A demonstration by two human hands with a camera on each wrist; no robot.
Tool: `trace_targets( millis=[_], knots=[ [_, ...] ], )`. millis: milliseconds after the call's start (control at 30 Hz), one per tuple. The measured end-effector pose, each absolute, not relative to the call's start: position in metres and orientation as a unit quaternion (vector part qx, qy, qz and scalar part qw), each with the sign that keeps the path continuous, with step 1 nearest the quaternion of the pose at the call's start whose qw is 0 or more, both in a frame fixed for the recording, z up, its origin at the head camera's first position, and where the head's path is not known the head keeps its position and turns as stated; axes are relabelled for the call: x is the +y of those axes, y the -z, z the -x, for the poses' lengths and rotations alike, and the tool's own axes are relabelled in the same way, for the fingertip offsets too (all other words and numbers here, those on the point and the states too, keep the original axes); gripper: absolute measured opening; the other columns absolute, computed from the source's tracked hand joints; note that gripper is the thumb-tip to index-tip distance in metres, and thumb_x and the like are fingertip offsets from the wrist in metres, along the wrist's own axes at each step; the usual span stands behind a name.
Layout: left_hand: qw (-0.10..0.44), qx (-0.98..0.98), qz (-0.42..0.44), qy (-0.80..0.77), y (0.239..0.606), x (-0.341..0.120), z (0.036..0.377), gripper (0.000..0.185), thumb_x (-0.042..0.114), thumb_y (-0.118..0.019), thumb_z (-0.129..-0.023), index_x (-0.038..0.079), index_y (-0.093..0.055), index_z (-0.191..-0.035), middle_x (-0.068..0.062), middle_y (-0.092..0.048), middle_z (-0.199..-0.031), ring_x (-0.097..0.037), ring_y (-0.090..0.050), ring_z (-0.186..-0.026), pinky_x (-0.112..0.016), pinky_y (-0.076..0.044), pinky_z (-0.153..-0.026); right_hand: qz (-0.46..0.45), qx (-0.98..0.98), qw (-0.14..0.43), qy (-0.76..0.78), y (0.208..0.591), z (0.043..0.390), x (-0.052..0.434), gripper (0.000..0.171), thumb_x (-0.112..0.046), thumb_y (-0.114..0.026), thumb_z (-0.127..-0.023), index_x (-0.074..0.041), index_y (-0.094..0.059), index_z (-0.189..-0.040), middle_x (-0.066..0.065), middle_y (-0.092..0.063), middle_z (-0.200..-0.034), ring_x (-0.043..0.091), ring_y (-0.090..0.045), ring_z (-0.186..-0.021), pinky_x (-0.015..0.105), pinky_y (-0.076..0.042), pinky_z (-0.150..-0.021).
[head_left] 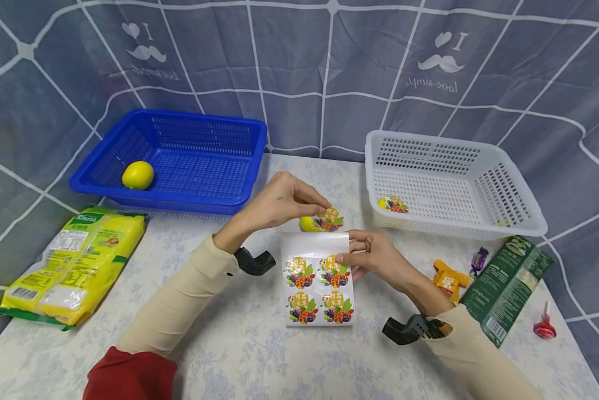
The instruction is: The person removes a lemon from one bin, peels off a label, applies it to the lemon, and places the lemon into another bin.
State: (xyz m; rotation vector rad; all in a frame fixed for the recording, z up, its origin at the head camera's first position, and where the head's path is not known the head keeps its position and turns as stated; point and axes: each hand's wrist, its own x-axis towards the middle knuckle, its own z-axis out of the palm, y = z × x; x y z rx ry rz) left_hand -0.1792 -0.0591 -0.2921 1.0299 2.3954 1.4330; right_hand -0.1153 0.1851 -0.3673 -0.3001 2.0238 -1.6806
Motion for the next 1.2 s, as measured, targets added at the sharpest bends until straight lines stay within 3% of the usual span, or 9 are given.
trace_targets(
  millis=[133, 233, 433, 567, 733, 933, 1067, 1167, 1200],
  knots=[
    [0.088, 0.801, -0.332, -0.490, 0.290, -0.061, 0.179, 0.012, 0.007, -0.072, -0.088, 0.006, -0.079, -0.097, 0.000, -0.076, -0.090, -0.008, -0.067, -0.079, -0.023, -0.039, -0.054, 0.116, 0.691, 0.318, 0.639, 0.385, 0.108, 0.181, 0.049, -0.009, -0.070, -0.091, 0.004, -0.049, -0.133, 0.015, -0.072, -0.107, 0.027, -0.071, -0.089, 0.044, -0.059, -0.068],
    [0.094, 0.796, -0.325, -0.501, 0.289, -0.062, 0.179, 0.012, 0.007, -0.073, -0.087, 0.005, -0.079, -0.098, -0.001, -0.076, -0.091, -0.010, -0.070, -0.083, -0.023, -0.043, -0.058, 0.126, 0.707, 0.335, 0.610, 0.395, 0.103, 0.178, 0.046, -0.010, -0.071, -0.090, 0.005, -0.051, -0.129, 0.014, -0.072, -0.102, 0.024, -0.071, -0.084, 0.038, -0.059, -0.069],
    [0.091, 0.794, -0.327, -0.505, 0.290, -0.063, 0.180, 0.012, 0.007, -0.073, -0.088, 0.005, -0.079, -0.097, -0.002, -0.076, -0.091, -0.011, -0.071, -0.084, -0.023, -0.042, -0.056, 0.178, 0.865, 0.189, 0.429, 0.396, 0.103, 0.180, 0.059, -0.029, -0.080, -0.083, 0.001, -0.058, -0.130, 0.006, -0.065, -0.101, 0.018, -0.062, -0.089, 0.032, -0.052, -0.081],
    [0.089, 0.795, -0.328, -0.503, 0.291, -0.063, 0.181, 0.012, 0.007, -0.073, -0.088, 0.005, -0.079, -0.097, -0.002, -0.076, -0.091, -0.011, -0.070, -0.083, -0.024, -0.040, -0.055, 0.149, 0.893, 0.109, 0.411, 0.395, 0.117, 0.187, 0.066, -0.028, -0.078, -0.085, 0.001, -0.052, -0.138, 0.017, -0.059, -0.130, 0.034, -0.059, -0.116, 0.044, -0.049, -0.098],
    [0.091, 0.794, -0.327, -0.505, 0.293, -0.063, 0.181, 0.012, 0.006, -0.073, -0.088, 0.005, -0.079, -0.097, -0.002, -0.076, -0.092, -0.011, -0.069, -0.082, -0.024, -0.040, -0.055, 0.123, 0.866, 0.105, 0.473, 0.403, 0.144, 0.190, 0.080, -0.022, -0.078, -0.086, -0.003, -0.035, -0.151, 0.016, -0.036, -0.154, 0.034, -0.038, -0.139, 0.042, -0.035, -0.112],
    [0.085, 0.791, -0.330, -0.508, 0.294, -0.066, 0.181, 0.012, 0.006, -0.073, -0.088, 0.005, -0.079, -0.097, -0.003, -0.076, -0.091, -0.011, -0.070, -0.083, -0.024, -0.048, -0.062, 0.138, 0.817, 0.141, 0.541, 0.414, 0.178, 0.174, 0.093, -0.014, -0.081, -0.083, -0.008, -0.025, -0.156, 0.007, -0.021, -0.162, 0.023, -0.022, -0.147, 0.036, -0.023, -0.118],
    [0.076, 0.789, -0.337, -0.508, 0.296, -0.067, 0.183, 0.012, 0.005, -0.072, -0.087, 0.006, -0.080, -0.097, -0.001, -0.076, -0.089, -0.010, -0.066, -0.073, -0.022, -0.043, -0.055, 0.146, 0.814, 0.151, 0.542, 0.417, 0.194, 0.161, 0.091, -0.008, -0.082, -0.078, -0.011, -0.032, -0.154, 0.008, -0.042, -0.152, 0.023, -0.049, -0.127, 0.033, -0.042, -0.103],
    [0.074, 0.789, -0.340, -0.506, 0.297, -0.068, 0.183, 0.012, 0.005, -0.072, -0.087, 0.006, -0.080, -0.096, 0.001, -0.076, -0.089, -0.009, -0.062, -0.069, -0.022, -0.035, -0.049, 0.157, 0.819, 0.143, 0.533, 0.419, 0.199, 0.153, 0.082, -0.001, -0.081, -0.076, -0.006, -0.042, -0.148, 0.012, -0.058, -0.134, 0.025, -0.057, -0.110, 0.037, -0.046, -0.095],
    [0.075, 0.789, -0.339, -0.506, 0.297, -0.069, 0.183, 0.012, 0.005, -0.072, -0.087, 0.006, -0.080, -0.096, 0.001, -0.076, -0.088, -0.009, -0.061, -0.068, -0.023, -0.033, -0.048, 0.161, 0.822, 0.139, 0.528, 0.420, 0.199, 0.151, 0.078, 0.000, -0.080, -0.077, -0.005, -0.045, -0.146, 0.012, -0.061, -0.129, 0.025, -0.058, -0.112, 0.038, -0.045, -0.100]
  ],
)
